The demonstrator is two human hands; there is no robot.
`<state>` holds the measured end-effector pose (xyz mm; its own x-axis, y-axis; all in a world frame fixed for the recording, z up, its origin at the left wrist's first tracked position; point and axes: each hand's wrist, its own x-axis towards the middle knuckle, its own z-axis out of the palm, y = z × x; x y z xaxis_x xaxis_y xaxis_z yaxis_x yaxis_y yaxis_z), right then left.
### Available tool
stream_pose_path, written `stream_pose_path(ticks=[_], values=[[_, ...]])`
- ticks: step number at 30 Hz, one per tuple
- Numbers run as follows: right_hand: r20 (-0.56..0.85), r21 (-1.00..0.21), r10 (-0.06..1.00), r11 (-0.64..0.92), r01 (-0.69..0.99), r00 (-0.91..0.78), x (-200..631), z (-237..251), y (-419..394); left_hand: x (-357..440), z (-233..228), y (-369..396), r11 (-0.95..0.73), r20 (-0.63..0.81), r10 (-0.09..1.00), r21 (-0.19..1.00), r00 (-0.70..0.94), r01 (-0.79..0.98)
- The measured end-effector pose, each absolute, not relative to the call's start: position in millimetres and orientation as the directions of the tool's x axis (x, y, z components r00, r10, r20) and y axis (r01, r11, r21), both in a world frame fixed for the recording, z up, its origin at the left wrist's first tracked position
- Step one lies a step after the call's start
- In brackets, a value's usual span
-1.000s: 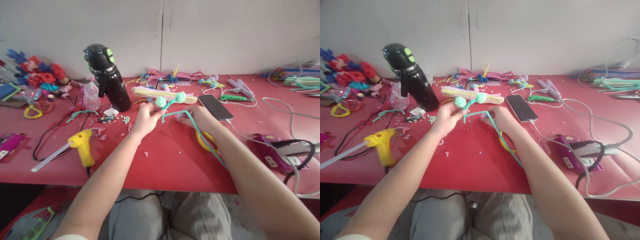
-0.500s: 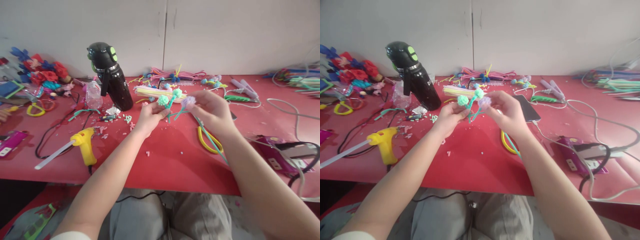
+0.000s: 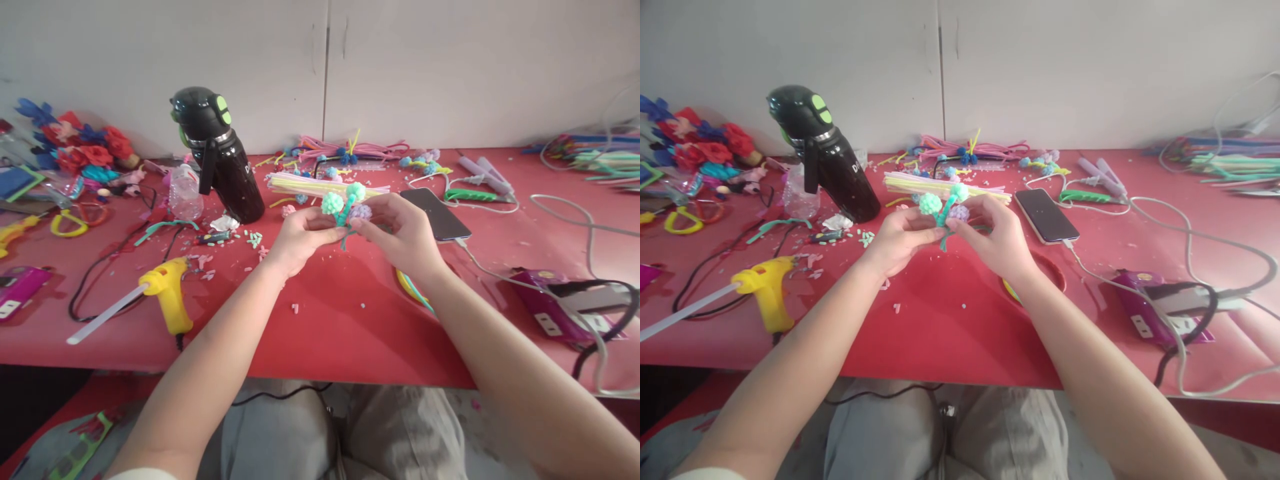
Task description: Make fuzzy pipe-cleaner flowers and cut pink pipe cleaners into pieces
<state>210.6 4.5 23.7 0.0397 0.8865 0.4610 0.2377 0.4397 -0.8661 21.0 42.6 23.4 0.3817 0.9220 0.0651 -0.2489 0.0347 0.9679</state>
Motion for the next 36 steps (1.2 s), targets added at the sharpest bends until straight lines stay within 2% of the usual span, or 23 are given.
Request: stream_pose_path(ticks=[7,15,20,23,25,28,33,36], values=[[0.453,-0.865,0.891,0.446,0.23,-0.028,213.6,24.2,6.5,20.2,20.6,45.5,0.025,0.061,0.936,0.971,0.348,-0.238],[0.434,-0.876,0.901,0.426,0.225,-0.016,213.8,20.1,9.0,19.9,22.7,43.8,0.013,0.058,0.928,0.982,0.368,-0.187],[0.408,-0.887,0.913,0.397,0.236,0.0,214.6,22.2,8.1,21.5,21.3,43.6,-0.032,0.082,0.948,0.986,0.308,-0.166],[0.334,-0.897,0.94,0.338,0.286,-0.061,226.0,26.2,8.9,20.7,18.9,46.2,-0.078,0.113,0.96,0.987,0.255,-0.143],[0.231,-0.888,0.964,0.265,0.375,-0.133,234.2,29.3,8.8,19.9,18.0,48.1,-0.115,0.136,0.968,0.988,0.211,-0.106],[0.161,-0.883,0.978,0.204,0.423,-0.135,235.0,33.9,5.0,19.8,18.0,48.9,-0.161,0.169,0.969,0.985,0.182,-0.056],[0.236,-0.931,0.967,0.254,0.262,-0.098,205.7,35.0,-7.6,22.3,18.7,46.0,-0.227,0.235,0.958,0.972,0.163,-0.066],[0.333,-0.87,0.934,0.357,0.338,-0.131,193.7,31.0,-11.9,24.3,17.5,44.9,-0.229,0.241,0.96,0.969,0.14,-0.094]])
